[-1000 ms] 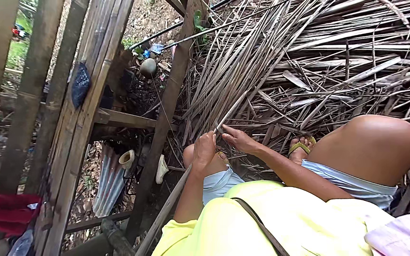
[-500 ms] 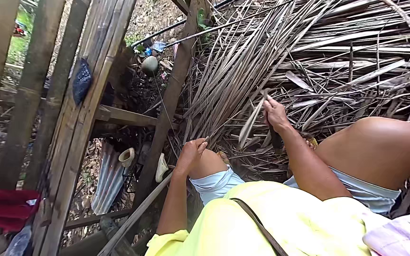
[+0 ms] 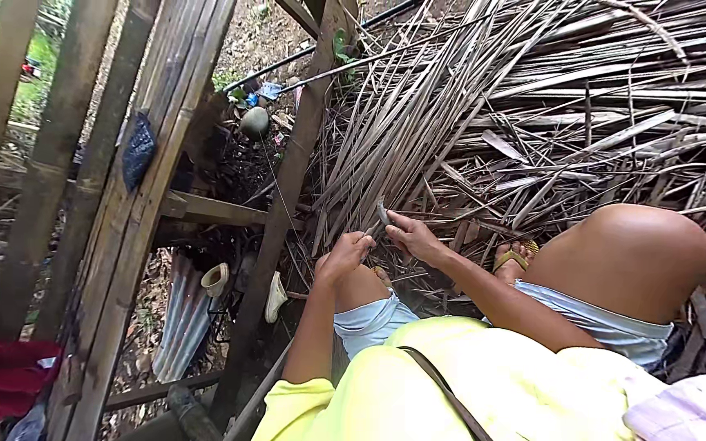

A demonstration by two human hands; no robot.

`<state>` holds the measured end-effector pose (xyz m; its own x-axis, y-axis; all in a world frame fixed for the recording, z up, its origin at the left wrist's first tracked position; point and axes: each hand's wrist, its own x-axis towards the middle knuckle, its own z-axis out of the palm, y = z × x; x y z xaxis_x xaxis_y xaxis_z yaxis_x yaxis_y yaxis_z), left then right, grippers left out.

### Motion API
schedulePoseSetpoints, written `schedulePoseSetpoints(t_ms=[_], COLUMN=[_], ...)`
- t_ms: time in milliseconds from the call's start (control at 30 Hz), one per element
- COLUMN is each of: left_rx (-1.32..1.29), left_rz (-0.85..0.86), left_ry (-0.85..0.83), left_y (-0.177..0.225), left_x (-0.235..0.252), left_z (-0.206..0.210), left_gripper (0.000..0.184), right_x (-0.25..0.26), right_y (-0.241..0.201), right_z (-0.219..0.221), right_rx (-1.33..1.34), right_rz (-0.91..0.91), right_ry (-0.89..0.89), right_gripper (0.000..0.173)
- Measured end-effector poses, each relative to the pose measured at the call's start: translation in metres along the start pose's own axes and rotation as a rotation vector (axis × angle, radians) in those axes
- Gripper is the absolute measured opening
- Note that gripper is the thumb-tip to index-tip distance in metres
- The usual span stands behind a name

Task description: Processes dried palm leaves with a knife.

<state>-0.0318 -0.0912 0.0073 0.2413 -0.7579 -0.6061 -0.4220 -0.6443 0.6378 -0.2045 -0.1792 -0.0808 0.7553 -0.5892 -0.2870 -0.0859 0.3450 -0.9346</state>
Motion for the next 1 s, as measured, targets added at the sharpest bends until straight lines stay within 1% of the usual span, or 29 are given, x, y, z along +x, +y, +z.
schedulePoseSetpoints(t_ms=[67, 167, 267, 367, 467, 533, 600, 633, 667, 700, 733, 800, 867, 900, 933, 1000], left_rx=[-0.203, -0.357, -0.359, -0.312, -0.296, -0.289, -0.248, -0.201, -0.125, -0.024, 0.091, 0.292, 0.435, 0.494, 0.556, 0.649], left_rz=[-0.041, -0.060, -0.067, -0.050, -0.032, -0.043, -0.051, -0.048, -0.043, -0.036, -0.029, -0.033, -0.050, -0.065, -0.080, -0.090], left_ry=[-0.066, -0.145, -0.184, -0.228, -0.268, -0.263, -0.185, -0.115, -0.031, 0.048, 0.120, 0.211, 0.235, 0.231, 0.228, 0.226], left_y=[-0.001, -0.004, -0.010, -0.020, -0.032, -0.037, -0.040, -0.040, -0.037, -0.034, -0.029, -0.019, -0.008, -0.003, 0.001, 0.007], left_x=[-0.006, -0.016, -0.027, -0.039, -0.052, -0.061, -0.068, -0.069, -0.067, -0.063, -0.057, -0.044, -0.034, -0.032, -0.031, -0.032], left_z=[-0.001, -0.007, -0.013, -0.022, -0.035, -0.044, -0.051, -0.052, -0.051, -0.048, -0.042, -0.027, -0.012, -0.005, 0.001, 0.008], left_gripper=[0.030, 0.032, 0.032, 0.030, 0.029, 0.029, 0.027, 0.025, 0.024, 0.024, 0.024, 0.027, 0.030, 0.032, 0.034, 0.035], right_x=[-0.003, -0.009, -0.004, 0.008, 0.013, 0.016, 0.017, 0.016, 0.013, 0.009, 0.005, -0.003, -0.007, -0.006, -0.004, -0.001], right_y=[-0.001, -0.006, -0.009, -0.007, -0.010, -0.011, -0.014, -0.017, -0.023, -0.029, -0.033, -0.031, -0.018, -0.012, -0.007, -0.001], right_z=[-0.007, -0.014, -0.025, -0.046, -0.070, -0.090, -0.106, -0.107, -0.102, -0.090, -0.074, -0.036, -0.007, 0.001, 0.005, 0.005], right_rx=[0.014, 0.047, 0.077, 0.169, 0.250, 0.284, 0.346, 0.369, 0.366, 0.337, 0.286, 0.162, 0.086, 0.074, 0.071, 0.083], right_rz=[-0.032, -0.080, -0.084, -0.068, -0.064, -0.074, -0.090, -0.096, -0.097, -0.091, -0.075, -0.039, 0.012, 0.038, 0.054, 0.070], right_ry=[0.011, 0.001, 0.051, 0.146, 0.279, 0.425, 0.609, 0.659, 0.652, 0.585, 0.477, 0.220, 0.021, -0.042, -0.078, -0.072], right_gripper=[0.050, 0.048, 0.048, 0.049, 0.048, 0.048, 0.048, 0.048, 0.049, 0.048, 0.047, 0.044, 0.044, 0.047, 0.050, 0.052])
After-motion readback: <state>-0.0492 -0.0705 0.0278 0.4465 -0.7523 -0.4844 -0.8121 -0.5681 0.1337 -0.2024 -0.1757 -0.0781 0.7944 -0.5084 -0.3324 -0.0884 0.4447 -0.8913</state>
